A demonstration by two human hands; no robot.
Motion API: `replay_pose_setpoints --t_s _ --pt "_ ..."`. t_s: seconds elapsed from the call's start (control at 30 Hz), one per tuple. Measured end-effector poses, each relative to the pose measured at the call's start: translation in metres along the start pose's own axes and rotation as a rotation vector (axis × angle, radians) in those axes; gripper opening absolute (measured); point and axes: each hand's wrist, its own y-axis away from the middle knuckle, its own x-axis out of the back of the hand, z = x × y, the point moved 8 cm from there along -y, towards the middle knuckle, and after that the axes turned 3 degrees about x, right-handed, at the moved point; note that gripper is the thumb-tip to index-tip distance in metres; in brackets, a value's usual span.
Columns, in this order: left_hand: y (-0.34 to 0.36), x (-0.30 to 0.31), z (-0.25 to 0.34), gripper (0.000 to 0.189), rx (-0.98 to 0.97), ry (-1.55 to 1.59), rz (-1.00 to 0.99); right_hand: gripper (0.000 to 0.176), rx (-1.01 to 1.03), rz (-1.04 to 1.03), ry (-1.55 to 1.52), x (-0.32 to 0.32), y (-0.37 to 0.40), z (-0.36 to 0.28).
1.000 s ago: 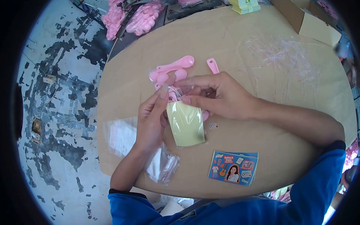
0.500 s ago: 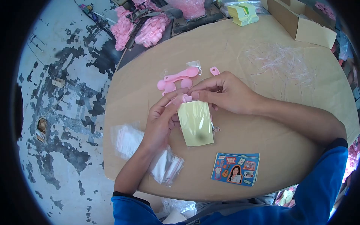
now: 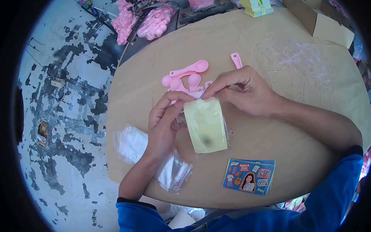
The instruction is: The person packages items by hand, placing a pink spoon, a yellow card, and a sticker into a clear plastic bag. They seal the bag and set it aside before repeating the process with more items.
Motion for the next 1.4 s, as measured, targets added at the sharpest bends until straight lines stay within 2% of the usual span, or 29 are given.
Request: replay_pose_setpoints --t_s 0.1,0.2,0.5,0.6,0.7,0.8,0.9,1.0,1.1,1.13,1.2,1.27,1.3,1.33,1.4 --pt "0.001 -0.001 0.001 0.022 0.001 -0.008 -0.003 0.026 -0.017 -0.023 0.077 0.002 0.003 0.003" --pt "0.002 -0.003 0.001 0.022 0.0 -0.033 -0.036 0.023 -0.022 -0.007 -0.08 0.001 0.002 0.004" --pt "0.005 -0.002 0.0 0.025 -0.016 -0.058 -0.066 0.022 -0.044 -0.03 -0.051 0.001 0.003 0.007" --pt "0.005 -0.001 -0.001 0.024 0.051 -0.066 -0.042 0.022 -0.001 -0.047 -0.026 -0.001 0.002 0.002" --pt "0.006 -0.002 0.003 0.03 -0.037 0.056 -0.161 0.022 -0.005 -0.047 -0.03 -0.002 0.003 0.002" --pt "0.005 0.003 -0.003 0.022 -0.004 0.027 -0.125 0.021 0.012 -0.023 0.026 -0.002 0.003 -0.003" --pt "0.002 0.003 -0.002 0.006 -0.087 -0.195 -0.025 0.017 0.078 0.03 0.078 0.005 0.002 0.003" --pt "-0.001 -0.006 -0.002 0.02 -0.075 -0.058 -0.003 0.014 -0.088 0.248 -0.266 0.012 -0.001 0.006" --pt "-0.001 -0.008 -0.001 0.027 -0.023 -0.116 -0.035 0.023 -0.258 0.149 -0.1 -0.002 0.0 0.006" --pt "0.0 -0.01 0.0 0.026 -0.028 -0.102 -0.05 0.03 -0.373 0.051 -0.067 -0.011 0.003 0.01" --pt "0.0 -0.013 0.005 0.024 -0.055 -0.077 -0.076 0.032 -0.467 -0.112 -0.05 -0.02 0.002 0.012" --pt "0.001 -0.005 0.018 0.025 -0.301 -0.356 0.024 0.033 -0.595 -0.282 0.027 -0.022 0.007 0.017" --pt "0.003 -0.004 0.022 0.027 -0.416 -0.491 0.074 0.032 -0.569 -0.272 0.03 -0.017 0.005 0.016" --pt "0.003 -0.004 0.021 0.032 -0.452 -0.418 0.108 0.031 -0.544 -0.262 0.036 -0.013 0.005 0.015" --pt "0.019 -0.011 0.038 0.031 -0.657 -0.586 0.147 0.031 -0.506 -0.211 0.119 0.002 -0.007 -0.001"
